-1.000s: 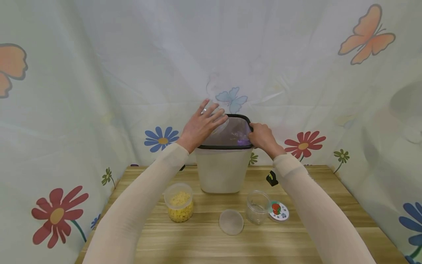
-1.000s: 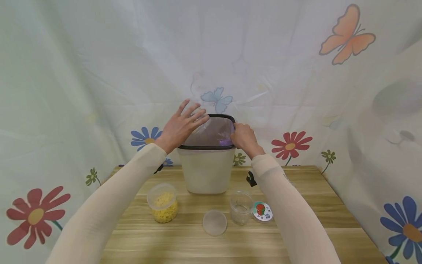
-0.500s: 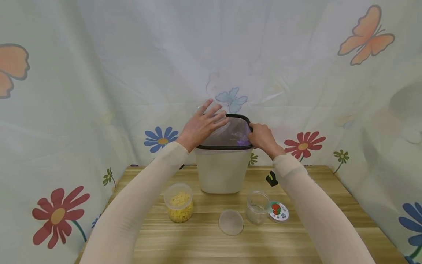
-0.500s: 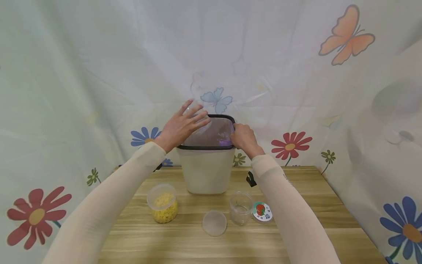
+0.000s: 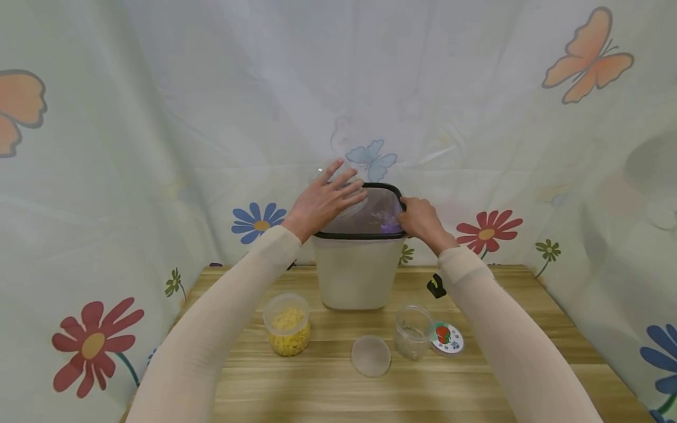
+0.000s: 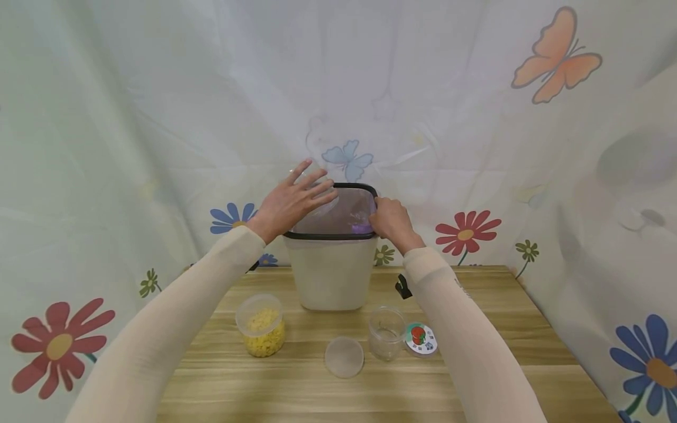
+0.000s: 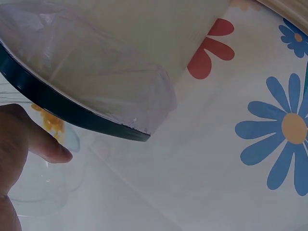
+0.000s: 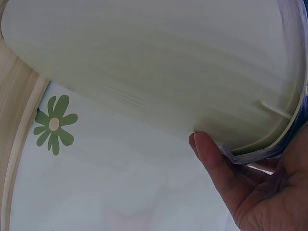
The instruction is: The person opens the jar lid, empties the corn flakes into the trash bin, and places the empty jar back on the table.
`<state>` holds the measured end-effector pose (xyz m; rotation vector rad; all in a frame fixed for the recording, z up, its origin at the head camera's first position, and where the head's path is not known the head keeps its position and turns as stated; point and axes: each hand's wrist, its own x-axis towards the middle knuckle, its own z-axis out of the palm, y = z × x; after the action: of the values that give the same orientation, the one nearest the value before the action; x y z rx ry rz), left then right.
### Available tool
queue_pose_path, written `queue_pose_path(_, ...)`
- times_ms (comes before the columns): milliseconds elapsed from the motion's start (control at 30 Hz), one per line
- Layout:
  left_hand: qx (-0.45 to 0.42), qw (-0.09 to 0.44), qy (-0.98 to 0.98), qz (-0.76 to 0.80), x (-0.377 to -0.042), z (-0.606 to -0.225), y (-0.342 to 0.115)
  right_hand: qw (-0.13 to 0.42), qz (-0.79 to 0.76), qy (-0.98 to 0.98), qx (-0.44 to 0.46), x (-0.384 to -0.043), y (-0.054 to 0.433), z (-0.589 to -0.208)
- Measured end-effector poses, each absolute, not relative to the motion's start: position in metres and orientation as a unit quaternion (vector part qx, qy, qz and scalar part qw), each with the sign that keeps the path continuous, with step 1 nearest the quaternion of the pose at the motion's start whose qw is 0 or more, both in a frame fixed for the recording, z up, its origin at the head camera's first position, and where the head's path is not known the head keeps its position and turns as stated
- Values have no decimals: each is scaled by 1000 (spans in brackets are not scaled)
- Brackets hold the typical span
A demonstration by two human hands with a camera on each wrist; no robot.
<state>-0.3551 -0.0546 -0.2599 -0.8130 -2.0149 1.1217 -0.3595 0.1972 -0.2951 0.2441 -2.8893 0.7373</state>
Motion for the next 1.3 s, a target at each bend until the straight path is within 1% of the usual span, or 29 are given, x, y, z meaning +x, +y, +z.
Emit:
queue_pose_path(367,-312,334,-758,466,-354,-255,-53,77,248,-962,80,-360,197,-295)
queue_pose_path(800,-332,323,-740,488,-351,-249,-53,79,244,-963,79,-359,197,-295)
queue_pose_path(1000,-338,327,-733,491,-351,-248,-54,79,247,-963,77,-359,197,-295)
queue_pose_path(1300,-342,298,-719,527,-351,-246,-51,76,246,-963,79,-361,196,-297)
